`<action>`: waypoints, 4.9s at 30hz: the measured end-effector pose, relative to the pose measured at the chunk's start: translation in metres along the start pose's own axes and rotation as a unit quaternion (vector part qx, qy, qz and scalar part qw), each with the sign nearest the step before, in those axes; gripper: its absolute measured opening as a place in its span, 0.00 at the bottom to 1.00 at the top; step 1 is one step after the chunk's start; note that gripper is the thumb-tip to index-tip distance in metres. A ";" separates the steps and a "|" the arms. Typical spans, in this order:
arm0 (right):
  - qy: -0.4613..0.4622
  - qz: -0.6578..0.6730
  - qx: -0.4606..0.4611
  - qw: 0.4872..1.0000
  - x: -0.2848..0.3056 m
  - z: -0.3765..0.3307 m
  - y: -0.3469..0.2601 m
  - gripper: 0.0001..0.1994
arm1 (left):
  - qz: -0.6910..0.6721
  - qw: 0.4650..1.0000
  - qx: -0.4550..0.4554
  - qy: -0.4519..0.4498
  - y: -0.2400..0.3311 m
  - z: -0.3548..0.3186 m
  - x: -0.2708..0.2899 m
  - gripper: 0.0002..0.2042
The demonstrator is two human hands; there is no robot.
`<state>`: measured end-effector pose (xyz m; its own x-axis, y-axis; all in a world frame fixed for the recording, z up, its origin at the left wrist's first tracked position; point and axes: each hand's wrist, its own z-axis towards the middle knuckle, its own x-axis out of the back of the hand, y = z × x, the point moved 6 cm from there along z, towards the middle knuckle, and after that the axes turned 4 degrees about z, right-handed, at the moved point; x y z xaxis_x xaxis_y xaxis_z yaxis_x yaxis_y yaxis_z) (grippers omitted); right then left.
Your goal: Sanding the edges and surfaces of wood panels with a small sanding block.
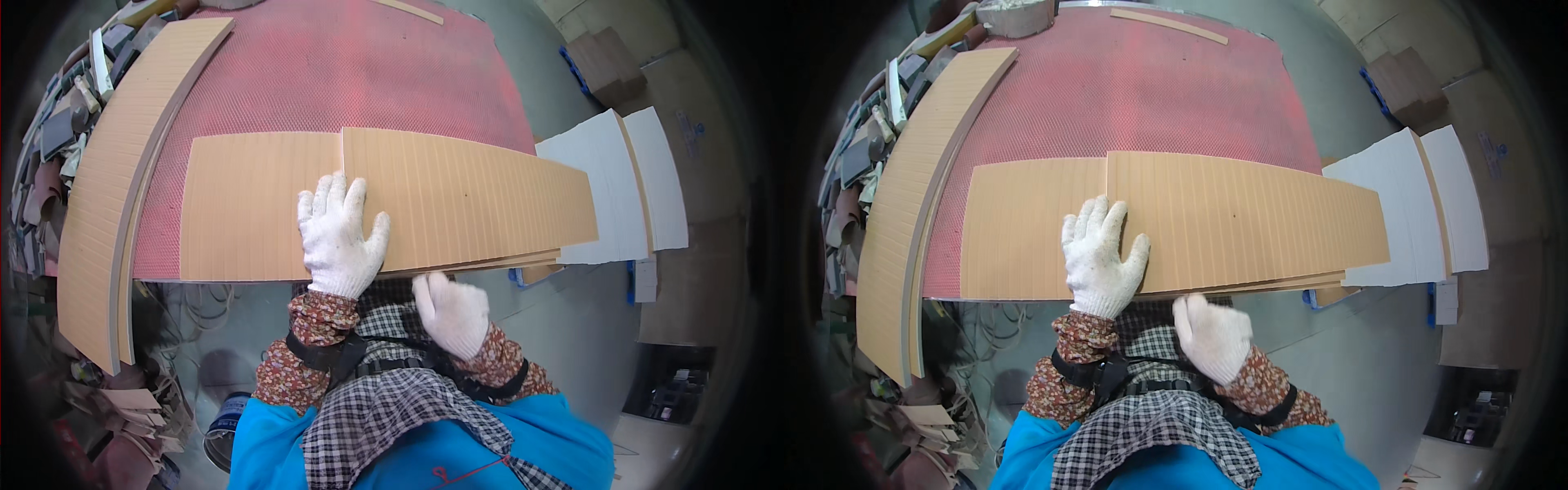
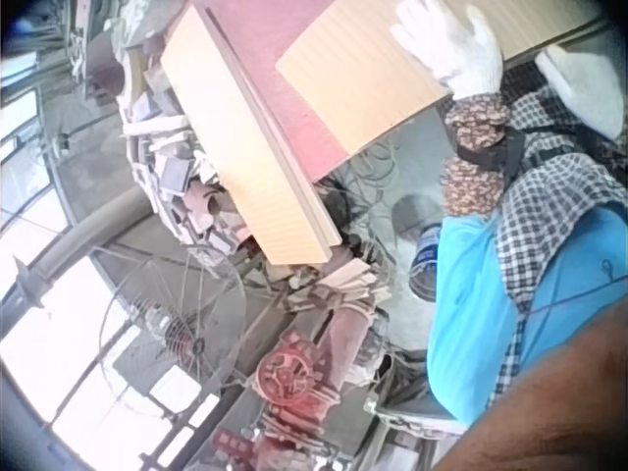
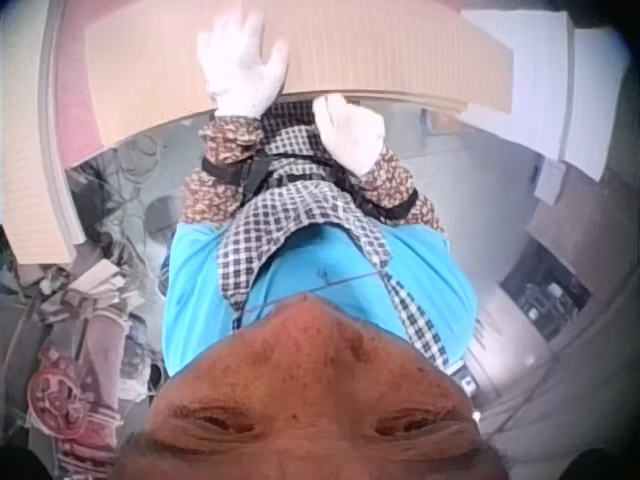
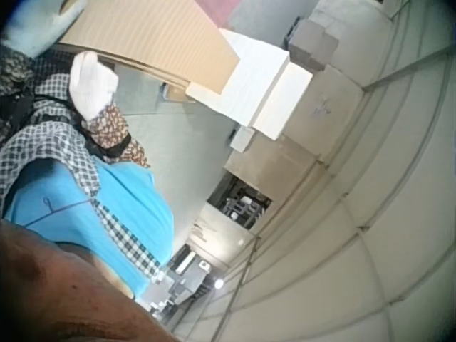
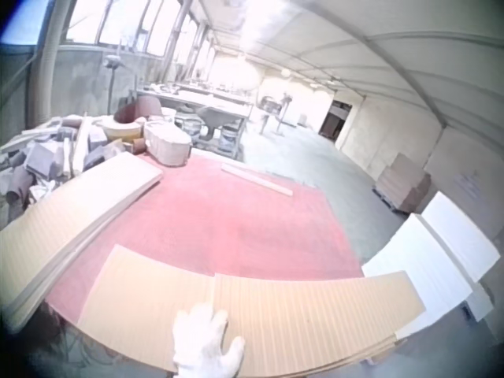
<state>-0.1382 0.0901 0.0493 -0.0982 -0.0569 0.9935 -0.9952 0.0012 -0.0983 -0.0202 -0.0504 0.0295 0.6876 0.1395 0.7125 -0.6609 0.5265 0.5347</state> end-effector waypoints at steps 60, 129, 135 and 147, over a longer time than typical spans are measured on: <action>0.078 0.001 -0.100 0.992 0.004 0.049 0.090 0.07 | -0.061 0.986 -0.139 -0.072 0.059 -0.004 -0.035 0.23; 0.002 0.018 -0.161 0.987 0.031 0.230 0.122 0.15 | -0.066 0.987 -0.126 -0.079 0.057 -0.005 -0.035 0.23; -0.017 0.035 -0.167 0.985 0.026 0.153 0.101 0.15 | -0.063 0.987 -0.129 -0.074 0.058 -0.004 -0.035 0.23; 0.041 -0.009 -0.039 0.998 -0.011 -0.019 0.048 0.09 | -0.066 0.988 -0.130 -0.046 0.051 -0.008 -0.039 0.19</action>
<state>-0.1850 0.1103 0.0345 -0.0779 0.0238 0.9967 -0.9938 0.0779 -0.0795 -0.0788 -0.0224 0.0255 0.7248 -0.0145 0.6888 -0.4600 0.7341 0.4995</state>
